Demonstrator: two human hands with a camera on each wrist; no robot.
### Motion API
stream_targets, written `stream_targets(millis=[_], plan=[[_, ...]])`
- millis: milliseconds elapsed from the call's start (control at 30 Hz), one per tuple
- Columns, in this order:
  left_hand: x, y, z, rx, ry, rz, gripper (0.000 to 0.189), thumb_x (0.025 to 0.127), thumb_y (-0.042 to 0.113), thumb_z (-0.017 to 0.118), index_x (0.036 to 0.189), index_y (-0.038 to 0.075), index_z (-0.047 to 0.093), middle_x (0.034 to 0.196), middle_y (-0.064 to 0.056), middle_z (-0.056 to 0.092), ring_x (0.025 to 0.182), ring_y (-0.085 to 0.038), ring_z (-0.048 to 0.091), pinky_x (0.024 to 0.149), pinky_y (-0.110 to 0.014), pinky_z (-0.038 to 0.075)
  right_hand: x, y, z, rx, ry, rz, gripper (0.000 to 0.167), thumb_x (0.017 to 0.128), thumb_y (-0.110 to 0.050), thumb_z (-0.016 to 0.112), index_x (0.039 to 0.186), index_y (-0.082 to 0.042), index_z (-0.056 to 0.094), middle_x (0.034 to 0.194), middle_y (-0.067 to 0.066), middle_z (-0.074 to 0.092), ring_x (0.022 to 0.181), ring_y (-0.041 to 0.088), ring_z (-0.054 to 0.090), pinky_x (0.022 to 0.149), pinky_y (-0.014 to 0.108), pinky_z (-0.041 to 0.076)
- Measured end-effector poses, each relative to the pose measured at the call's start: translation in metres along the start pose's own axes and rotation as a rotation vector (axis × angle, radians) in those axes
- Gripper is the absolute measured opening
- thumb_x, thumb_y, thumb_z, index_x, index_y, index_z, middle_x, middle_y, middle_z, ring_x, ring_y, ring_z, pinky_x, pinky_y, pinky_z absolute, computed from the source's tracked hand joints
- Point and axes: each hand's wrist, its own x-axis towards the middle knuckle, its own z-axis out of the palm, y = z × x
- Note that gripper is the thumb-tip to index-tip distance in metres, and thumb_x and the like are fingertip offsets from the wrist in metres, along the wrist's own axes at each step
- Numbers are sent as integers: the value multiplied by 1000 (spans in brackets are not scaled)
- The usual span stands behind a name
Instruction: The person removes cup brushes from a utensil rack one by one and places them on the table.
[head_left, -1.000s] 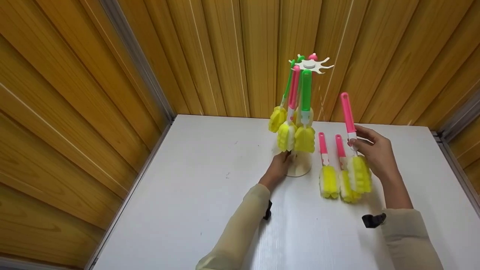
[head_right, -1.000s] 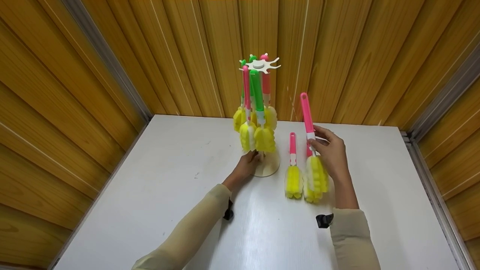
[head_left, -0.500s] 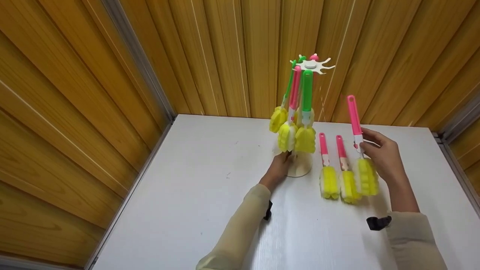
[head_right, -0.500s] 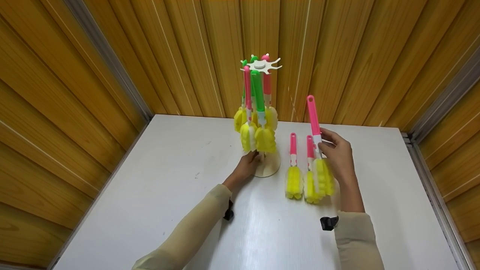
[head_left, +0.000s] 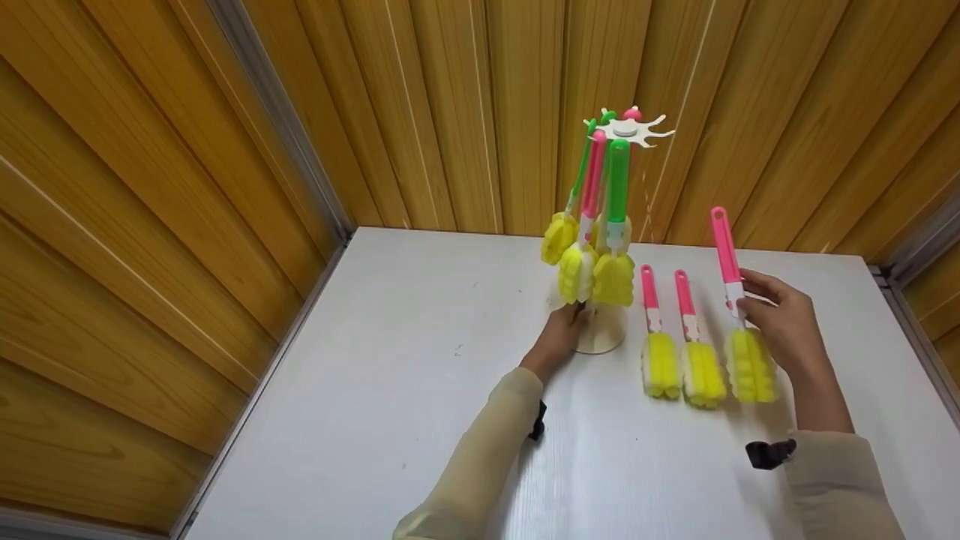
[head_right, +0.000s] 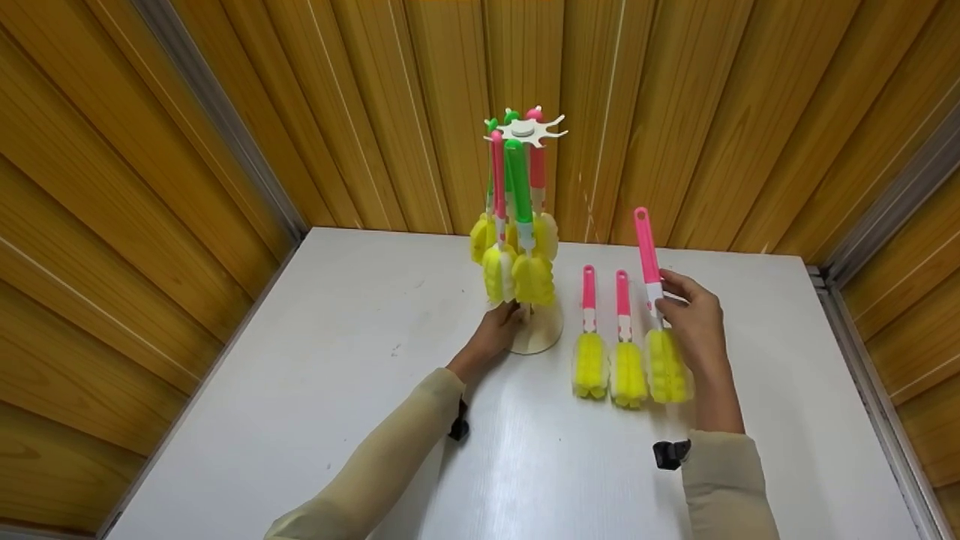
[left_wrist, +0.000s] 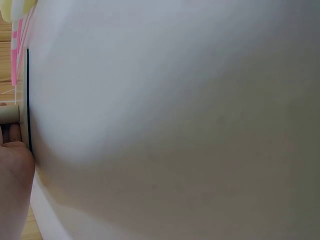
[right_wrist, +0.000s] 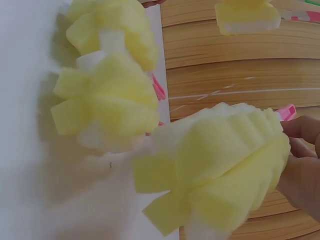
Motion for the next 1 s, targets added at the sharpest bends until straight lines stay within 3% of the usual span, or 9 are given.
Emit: stream_targets(millis=[400, 667, 1000], plan=[[-1, 1, -1, -36, -1, 12, 45, 111, 29, 43, 156, 23, 41, 152, 9, 48, 140, -3, 40, 115, -28, 35, 2, 23, -5, -33, -1, 78, 60, 105, -19, 55, 160, -16, 32, 158, 20, 35, 125, 23, 47, 84, 11, 51], [-1, 1, 0, 7, -7, 12, 47, 112, 28, 40, 158, 21, 36, 157, 7, 42, 145, -6, 34, 117, -28, 32, 7, 42, -2, -30, -4, 49, 59, 105, -12, 53, 159, -6, 31, 151, 20, 39, 110, 13, 52, 83, 13, 52], [-1, 1, 0, 0, -14, 16, 50, 111, 30, 41, 160, 22, 33, 158, 9, 40, 146, -5, 32, 118, -27, 30, 18, 52, 1, 6, 8, 140, 58, 107, -12, 50, 161, -10, 28, 156, 20, 35, 116, 21, 49, 83, 11, 51]])
